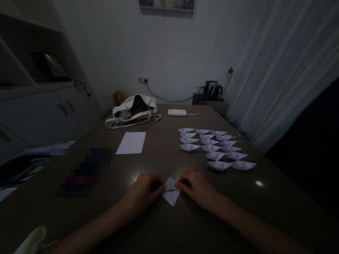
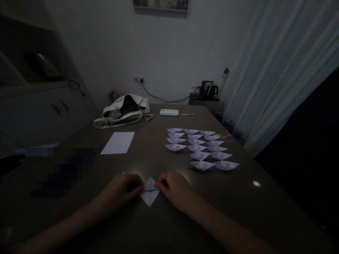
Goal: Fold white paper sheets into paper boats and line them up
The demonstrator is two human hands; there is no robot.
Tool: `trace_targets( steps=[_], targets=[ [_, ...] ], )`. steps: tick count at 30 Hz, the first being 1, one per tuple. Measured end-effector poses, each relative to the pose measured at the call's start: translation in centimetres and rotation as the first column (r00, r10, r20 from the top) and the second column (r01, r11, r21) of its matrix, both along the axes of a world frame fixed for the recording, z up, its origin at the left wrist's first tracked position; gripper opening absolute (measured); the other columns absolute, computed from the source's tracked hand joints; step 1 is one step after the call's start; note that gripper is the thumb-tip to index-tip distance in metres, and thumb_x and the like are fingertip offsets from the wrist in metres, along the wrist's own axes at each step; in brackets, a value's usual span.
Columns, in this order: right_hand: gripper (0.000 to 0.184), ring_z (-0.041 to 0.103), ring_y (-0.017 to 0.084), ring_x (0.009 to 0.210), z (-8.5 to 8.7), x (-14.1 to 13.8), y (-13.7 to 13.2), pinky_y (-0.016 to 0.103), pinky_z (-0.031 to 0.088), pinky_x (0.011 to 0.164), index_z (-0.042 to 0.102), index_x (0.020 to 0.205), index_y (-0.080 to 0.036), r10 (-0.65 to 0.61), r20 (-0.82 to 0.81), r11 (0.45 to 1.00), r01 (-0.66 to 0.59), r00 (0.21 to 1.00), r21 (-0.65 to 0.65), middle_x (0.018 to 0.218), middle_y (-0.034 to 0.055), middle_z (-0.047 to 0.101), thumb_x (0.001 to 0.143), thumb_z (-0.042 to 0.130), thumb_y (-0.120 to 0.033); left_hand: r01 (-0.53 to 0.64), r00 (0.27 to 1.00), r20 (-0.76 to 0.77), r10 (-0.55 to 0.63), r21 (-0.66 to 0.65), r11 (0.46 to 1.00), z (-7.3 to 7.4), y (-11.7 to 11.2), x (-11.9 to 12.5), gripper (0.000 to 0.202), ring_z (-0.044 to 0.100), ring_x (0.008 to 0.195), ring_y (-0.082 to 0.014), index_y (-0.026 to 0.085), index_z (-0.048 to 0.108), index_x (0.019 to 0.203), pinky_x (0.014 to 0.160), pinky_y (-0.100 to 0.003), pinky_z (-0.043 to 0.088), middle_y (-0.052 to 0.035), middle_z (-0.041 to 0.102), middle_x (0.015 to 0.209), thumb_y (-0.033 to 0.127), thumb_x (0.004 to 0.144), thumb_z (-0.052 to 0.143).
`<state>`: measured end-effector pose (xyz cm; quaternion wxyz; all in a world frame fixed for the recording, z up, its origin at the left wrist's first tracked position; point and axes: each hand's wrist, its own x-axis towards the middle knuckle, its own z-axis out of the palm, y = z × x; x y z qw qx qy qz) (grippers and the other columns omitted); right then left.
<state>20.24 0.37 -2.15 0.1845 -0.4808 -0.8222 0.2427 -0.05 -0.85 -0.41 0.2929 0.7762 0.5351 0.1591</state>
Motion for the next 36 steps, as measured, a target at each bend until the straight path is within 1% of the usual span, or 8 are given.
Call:
trace_targets(
  steps=[6, 9, 12, 19, 23, 28, 33, 36],
  targets=[
    [0.014, 0.064, 0.019, 0.081, 0.8, -0.3, -0.2, 0.027, 0.041, 0.068, 0.067, 0.086, -0.015, 0.023, 0.222, 0.997, -0.039, 0.975, 0.069, 0.087, 0.0065, 0.069, 0.089, 0.058, -0.025, 0.006, 0.997, -0.071, -0.005, 0.015, 1.000, -0.1, -0.1, -0.1, 0.017, 0.062, 0.065, -0.0183, 0.015, 0.069, 0.078, 0.058, -0.026, 0.040, -0.0055, 0.070, 0.073, 0.024, 0.081, 0.054],
    [0.015, 0.065, 0.020, 0.082, 1.0, -0.4, -0.3, 0.027, 0.042, 0.069, 0.066, 0.087, -0.015, 0.027, 0.248, 0.995, -0.050, 0.968, 0.085, 0.088, 0.0061, 0.069, 0.090, 0.057, -0.026, -0.015, 0.992, -0.122, 0.018, 0.022, 1.000, -0.3, -0.1, -0.2, 0.018, 0.059, 0.064, -0.0180, 0.015, 0.066, 0.074, 0.057, -0.025, 0.038, -0.0048, 0.067, 0.070, 0.027, 0.081, 0.055],
    [0.016, 0.065, 0.021, 0.082, 1.2, -0.4, -0.3, 0.028, 0.042, 0.068, 0.067, 0.087, -0.015, 0.018, 0.277, 0.996, -0.043, 0.961, 0.083, 0.088, 0.0058, 0.070, 0.090, 0.057, -0.028, -0.017, 0.990, -0.139, 0.024, 0.048, 0.999, -0.5, -0.1, -0.4, 0.017, 0.059, 0.072, -0.0202, 0.015, 0.065, 0.073, 0.063, -0.028, 0.041, -0.0061, 0.065, 0.075, 0.028, 0.081, 0.058],
    [0.019, 0.067, 0.023, 0.080, 2.0, -0.9, -0.1, 0.029, 0.043, 0.063, 0.068, 0.088, -0.017, 0.015, 0.397, 0.995, -0.052, 0.918, 0.083, 0.088, 0.0068, 0.071, 0.090, 0.056, -0.032, -0.016, 0.987, -0.157, 0.032, 0.102, 0.995, -1.4, 0.3, -0.7, 0.009, 0.059, 0.080, -0.0227, 0.015, 0.063, 0.077, 0.069, -0.031, 0.043, -0.0078, 0.065, 0.082, 0.022, 0.080, 0.060],
    [0.020, 0.067, 0.023, 0.080, 2.1, -0.9, 0.0, 0.029, 0.043, 0.063, 0.068, 0.087, -0.017, 0.028, 0.408, 0.993, -0.072, 0.913, 0.094, 0.088, 0.0076, 0.071, 0.090, 0.055, -0.032, 0.016, 0.987, -0.159, 0.002, 0.107, 0.994, -1.3, 0.3, -0.9, 0.008, 0.060, 0.081, -0.0220, 0.016, 0.064, 0.077, 0.069, -0.029, 0.043, -0.0073, 0.065, 0.082, 0.021, 0.081, 0.058],
    [0.018, 0.066, 0.021, 0.079, 2.0, -0.9, -0.1, 0.027, 0.043, 0.063, 0.068, 0.086, -0.017, 0.036, 0.366, 0.996, -0.065, 0.930, 0.066, 0.088, 0.0069, 0.071, 0.089, 0.056, -0.030, 0.072, 0.994, -0.081, -0.069, 0.036, 0.997, -0.3, 0.0, -1.5, 0.011, 0.060, 0.080, -0.0198, 0.017, 0.066, 0.082, 0.069, -0.028, 0.044, -0.0054, 0.064, 0.084, 0.024, 0.082, 0.058],
    [0.019, 0.066, 0.022, 0.077, 1.9, -0.9, -0.1, 0.028, 0.043, 0.062, 0.068, 0.085, -0.016, 0.032, 0.359, 0.994, -0.067, 0.933, 0.083, 0.086, 0.0068, 0.070, 0.089, 0.055, -0.029, 0.110, 0.988, -0.121, -0.093, 0.135, 0.985, -0.3, -0.7, -1.4, 0.013, 0.059, 0.084, -0.0215, 0.015, 0.066, 0.078, 0.074, -0.031, 0.045, -0.0074, 0.063, 0.086, 0.017, 0.083, 0.054],
    [0.020, 0.066, 0.023, 0.078, 2.0, -0.9, -0.1, 0.029, 0.043, 0.062, 0.068, 0.086, -0.015, 0.030, 0.373, 0.994, -0.067, 0.927, 0.087, 0.087, 0.0075, 0.070, 0.090, 0.054, -0.030, 0.079, 0.988, -0.146, -0.058, 0.149, 0.986, -0.3, -0.8, -1.0, 0.014, 0.060, 0.084, -0.0220, 0.014, 0.066, 0.076, 0.073, -0.031, 0.045, -0.0087, 0.065, 0.085, 0.014, 0.083, 0.053]
  ],
)
